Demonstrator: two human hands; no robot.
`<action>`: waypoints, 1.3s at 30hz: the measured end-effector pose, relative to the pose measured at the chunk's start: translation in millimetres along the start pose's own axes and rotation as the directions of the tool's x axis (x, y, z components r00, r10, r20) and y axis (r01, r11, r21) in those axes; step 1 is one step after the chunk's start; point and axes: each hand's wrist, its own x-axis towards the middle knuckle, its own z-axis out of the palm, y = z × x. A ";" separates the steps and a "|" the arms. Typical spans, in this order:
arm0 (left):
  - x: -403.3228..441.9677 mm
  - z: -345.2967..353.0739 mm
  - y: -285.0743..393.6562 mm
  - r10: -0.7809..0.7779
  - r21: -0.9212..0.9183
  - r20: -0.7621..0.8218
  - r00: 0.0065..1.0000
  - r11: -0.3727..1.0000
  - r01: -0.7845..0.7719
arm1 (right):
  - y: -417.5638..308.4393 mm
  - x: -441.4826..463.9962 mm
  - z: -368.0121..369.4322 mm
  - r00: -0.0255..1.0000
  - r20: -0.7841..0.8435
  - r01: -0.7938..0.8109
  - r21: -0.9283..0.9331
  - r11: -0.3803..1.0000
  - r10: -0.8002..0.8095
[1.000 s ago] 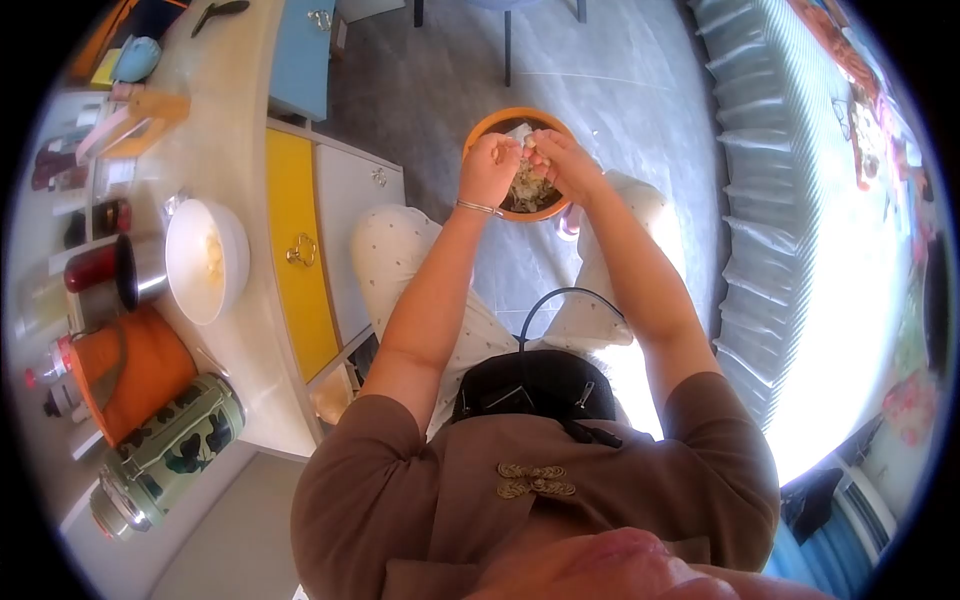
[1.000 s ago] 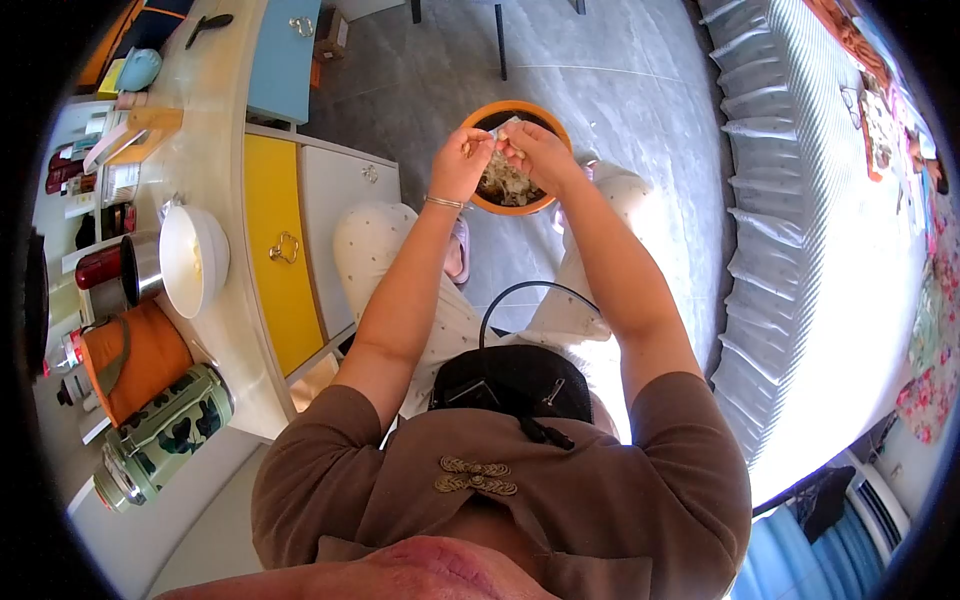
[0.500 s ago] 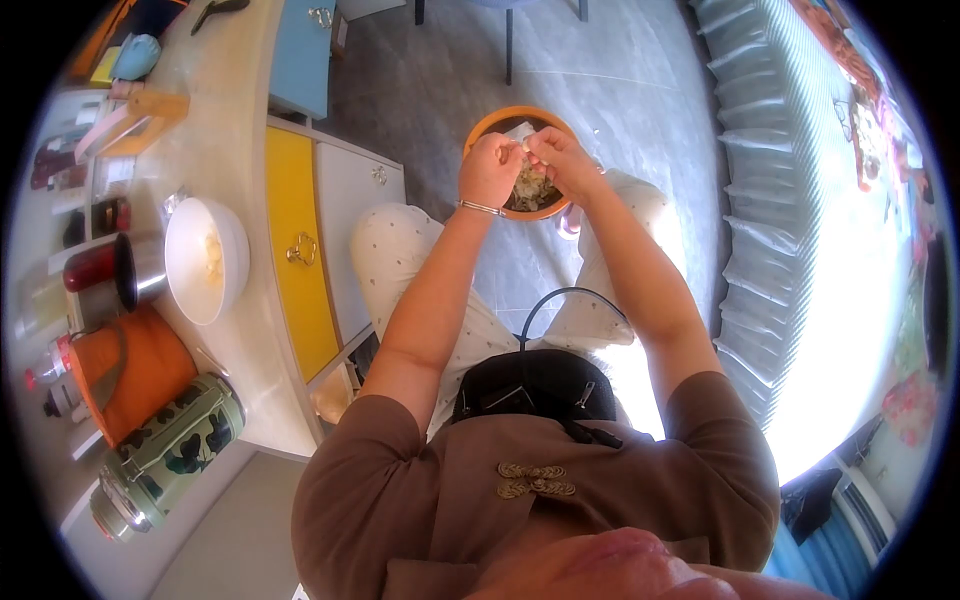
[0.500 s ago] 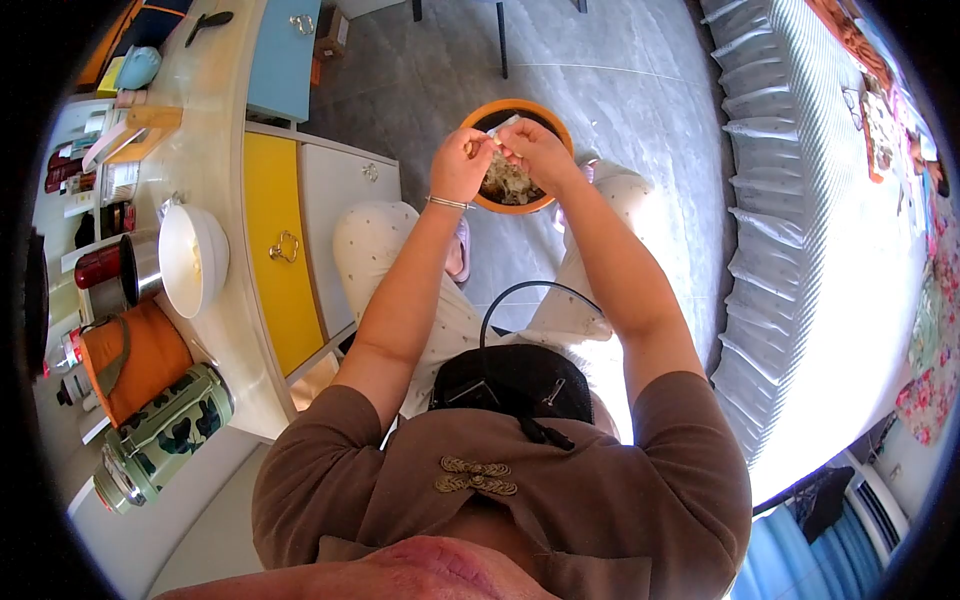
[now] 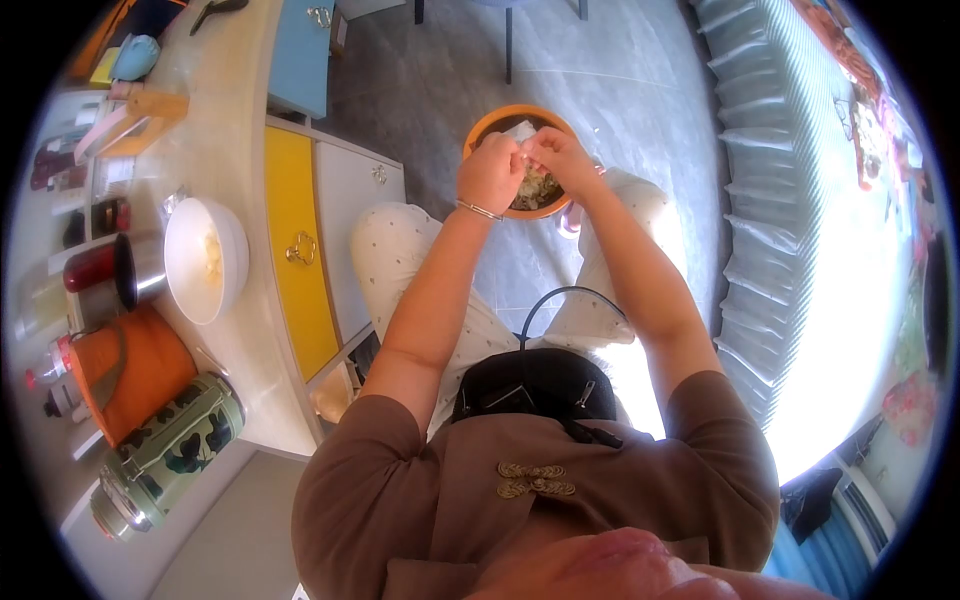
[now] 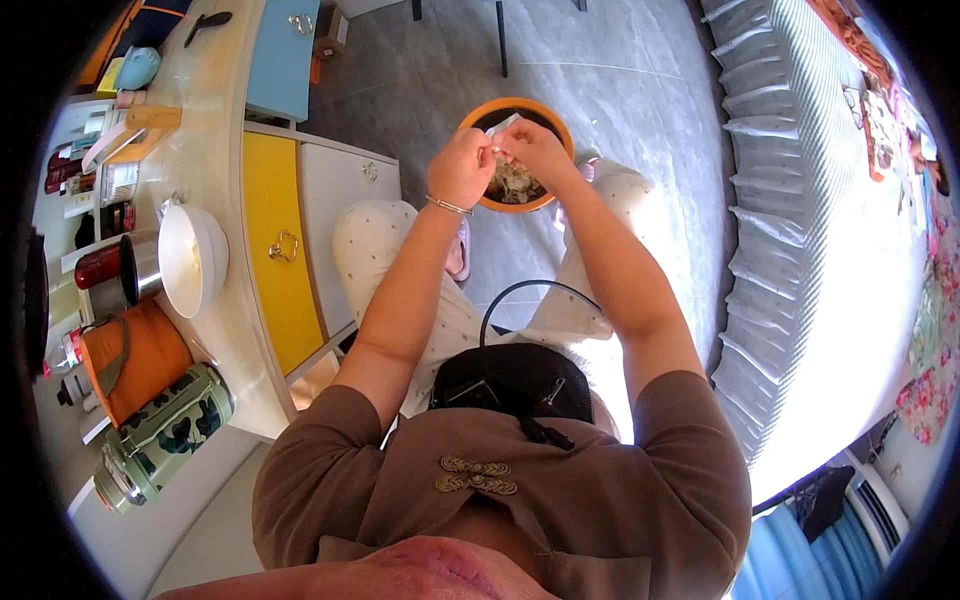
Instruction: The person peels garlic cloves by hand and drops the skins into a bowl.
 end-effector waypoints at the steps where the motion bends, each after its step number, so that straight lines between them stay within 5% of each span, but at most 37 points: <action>1: -0.1 -1.7 0.5 -0.004 -0.017 0.029 1.000 1.000 0.004 | -1.2 -0.7 0.9 1.000 -0.007 -0.022 -0.015 1.000 0.022; 3: -0.1 0.3 -0.4 -0.007 -0.035 0.056 0.998 0.999 0.009 | -4.5 -2.8 2.7 0.999 -0.014 -0.043 -0.030 0.999 0.043; 6: 1.7 14.8 -10.0 -0.014 -0.129 -0.136 0.991 0.992 -0.004 | -8.0 -5.7 4.3 0.986 0.080 -0.158 0.224 0.962 0.143; 8: 4.1 23.4 -21.4 -0.212 -0.475 0.029 0.977 0.857 0.200 | -7.3 -5.8 4.4 0.984 0.156 -0.137 0.337 0.932 0.088; 11: 5.3 13.6 -13.1 -0.251 -0.570 0.090 0.964 0.780 0.257 | -2.8 -4.0 2.7 0.979 0.187 -0.149 0.348 0.926 0.087; 18: 5.8 10.2 -12.0 -0.285 -0.547 0.096 0.954 0.785 0.290 | -0.1 -1.9 1.0 0.972 0.207 -0.177 0.357 0.917 0.108; 23: 6.6 16.6 -22.0 -0.330 -0.688 0.204 0.922 0.621 0.375 | -1.9 -2.9 0.4 0.969 0.222 -0.188 0.374 0.908 0.109; 30: 7.0 19.2 -25.7 -0.295 -0.675 0.179 0.939 0.658 0.335 | -8.8 -4.9 2.1 0.966 0.231 -0.206 0.421 0.883 0.115; 39: 8.5 19.5 -25.8 -0.323 -0.759 0.271 0.907 0.507 0.407 | -9.1 -5.0 3.4 0.968 0.211 -0.207 0.377 0.903 0.134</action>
